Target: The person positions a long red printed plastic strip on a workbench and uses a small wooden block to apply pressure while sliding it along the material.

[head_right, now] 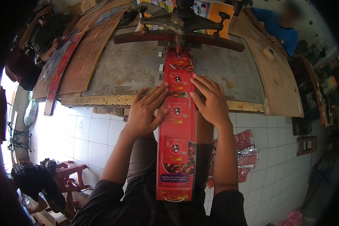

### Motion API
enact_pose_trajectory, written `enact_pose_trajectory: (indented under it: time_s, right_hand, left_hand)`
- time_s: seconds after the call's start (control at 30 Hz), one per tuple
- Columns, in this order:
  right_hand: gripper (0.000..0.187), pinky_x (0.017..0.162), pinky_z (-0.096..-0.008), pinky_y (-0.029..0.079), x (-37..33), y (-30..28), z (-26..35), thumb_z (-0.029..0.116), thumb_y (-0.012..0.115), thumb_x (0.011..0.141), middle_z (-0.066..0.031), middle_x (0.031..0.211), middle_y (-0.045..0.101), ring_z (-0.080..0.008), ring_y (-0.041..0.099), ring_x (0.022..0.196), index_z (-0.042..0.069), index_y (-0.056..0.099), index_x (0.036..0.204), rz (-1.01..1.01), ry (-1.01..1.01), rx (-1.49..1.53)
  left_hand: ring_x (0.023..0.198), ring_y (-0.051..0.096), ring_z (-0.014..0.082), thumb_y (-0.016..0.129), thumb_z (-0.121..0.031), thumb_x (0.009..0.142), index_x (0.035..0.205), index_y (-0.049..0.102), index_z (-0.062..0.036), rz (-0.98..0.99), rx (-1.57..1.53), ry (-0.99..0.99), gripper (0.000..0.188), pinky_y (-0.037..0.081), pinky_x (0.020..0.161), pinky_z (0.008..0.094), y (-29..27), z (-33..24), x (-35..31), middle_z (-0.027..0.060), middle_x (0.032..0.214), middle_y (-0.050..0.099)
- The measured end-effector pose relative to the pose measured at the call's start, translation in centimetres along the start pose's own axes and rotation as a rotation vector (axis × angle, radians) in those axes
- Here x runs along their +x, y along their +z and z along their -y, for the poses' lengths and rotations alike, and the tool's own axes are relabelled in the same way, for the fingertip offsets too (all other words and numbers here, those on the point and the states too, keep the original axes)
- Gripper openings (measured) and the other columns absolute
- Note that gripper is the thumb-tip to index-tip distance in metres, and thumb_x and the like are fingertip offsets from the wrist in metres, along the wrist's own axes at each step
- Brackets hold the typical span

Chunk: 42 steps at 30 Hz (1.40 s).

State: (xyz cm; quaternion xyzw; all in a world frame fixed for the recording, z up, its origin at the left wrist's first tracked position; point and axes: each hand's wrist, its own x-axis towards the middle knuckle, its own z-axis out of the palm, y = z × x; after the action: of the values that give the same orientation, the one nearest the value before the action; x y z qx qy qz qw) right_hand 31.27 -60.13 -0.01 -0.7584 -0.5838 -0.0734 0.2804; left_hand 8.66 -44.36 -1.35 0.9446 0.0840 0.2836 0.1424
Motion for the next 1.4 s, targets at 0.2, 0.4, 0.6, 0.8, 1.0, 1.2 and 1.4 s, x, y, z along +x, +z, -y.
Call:
enact_pose_trajectory:
  time_s: [0.2, 0.4, 0.6, 0.8, 1.0, 1.2, 1.4]
  right_hand:
    - [0.044, 0.122, -0.0449, 0.035, -0.01, 0.02, 0.12, 0.032, 0.067, 0.104, -0.0028, 0.155, 0.06, -0.0237, 0.05, 0.148, 0.013, 0.066, 0.144, 0.013, 0.015, 0.003]
    - [0.044, 0.122, -0.0449, 0.035, 0.06, -0.03, 0.09, 0.032, 0.067, 0.104, -0.0039, 0.155, 0.06, -0.0242, 0.05, 0.147, 0.012, 0.066, 0.144, 0.017, 0.015, 0.02]
    - [0.045, 0.122, -0.0452, 0.034, 0.17, -0.1, 0.17, 0.032, 0.067, 0.104, -0.0044, 0.155, 0.06, -0.0248, 0.05, 0.148, 0.012, 0.066, 0.145, 0.023, 0.013, 0.021]
    - [0.046, 0.122, -0.0457, 0.035, 0.18, -0.15, -0.13, 0.034, 0.067, 0.104, -0.004, 0.155, 0.06, -0.0246, 0.05, 0.148, 0.012, 0.066, 0.145, 0.027, 0.01, 0.011]
    - [0.046, 0.122, -0.0456, 0.035, 0.17, -0.17, -0.01, 0.033, 0.067, 0.104, -0.0037, 0.155, 0.06, -0.0246, 0.05, 0.148, 0.013, 0.066, 0.145, 0.028, 0.014, 0.015]
    - [0.045, 0.122, -0.0459, 0.035, 0.19, -0.13, 0.35, 0.033, 0.066, 0.105, -0.0044, 0.155, 0.06, -0.0253, 0.05, 0.148, 0.012, 0.066, 0.145, 0.03, 0.007, 0.015]
    - [0.045, 0.121, -0.0465, 0.035, -0.13, -0.21, -0.08, 0.032, 0.066, 0.105, -0.006, 0.155, 0.06, -0.0276, 0.05, 0.148, 0.012, 0.065, 0.145, 0.02, -0.001, 0.008]
  left_hand:
    - [0.147, 0.051, 0.0294, 0.064, -0.033, 0.1, 0.147, 0.057, 0.0021, 0.001, -0.003, -0.001, 0.059, 0.033, 0.122, 0.0531, 0.23, 0.16, -0.15, 0.0135, 0.161, 0.052]
    - [0.148, 0.05, 0.0288, 0.063, -0.034, 0.101, 0.148, 0.056, 0.0017, 0.003, -0.01, -0.014, 0.06, 0.033, 0.123, 0.0532, 0.01, 0.03, -0.09, 0.013, 0.162, 0.052]
    - [0.149, 0.05, 0.029, 0.064, -0.033, 0.1, 0.152, 0.054, -0.0004, 0.006, -0.02, -0.024, 0.062, 0.033, 0.122, 0.0538, -0.05, 0.03, -0.18, 0.0115, 0.163, 0.05]
    - [0.15, 0.05, 0.0282, 0.064, -0.033, 0.1, 0.152, 0.054, -0.0001, 0.009, -0.016, -0.023, 0.062, 0.033, 0.123, 0.054, -0.04, -0.03, -0.1, 0.0117, 0.164, 0.05]
    - [0.15, 0.049, 0.0277, 0.064, -0.033, 0.1, 0.152, 0.054, 0.0005, 0.013, -0.009, -0.021, 0.063, 0.033, 0.123, 0.0541, 0.04, 0.02, -0.12, 0.0117, 0.164, 0.05]
    - [0.15, 0.049, 0.0275, 0.064, -0.032, 0.099, 0.151, 0.054, 0.0007, 0.009, 0.003, -0.013, 0.063, 0.033, 0.123, 0.0541, -0.22, 0.04, -0.34, 0.0116, 0.164, 0.05]
    - [0.151, 0.048, 0.0272, 0.061, -0.03, 0.101, 0.152, 0.054, -0.0009, 0.029, -0.001, -0.025, 0.059, 0.033, 0.123, 0.0536, -0.06, -0.3, -0.01, 0.0115, 0.164, 0.05]
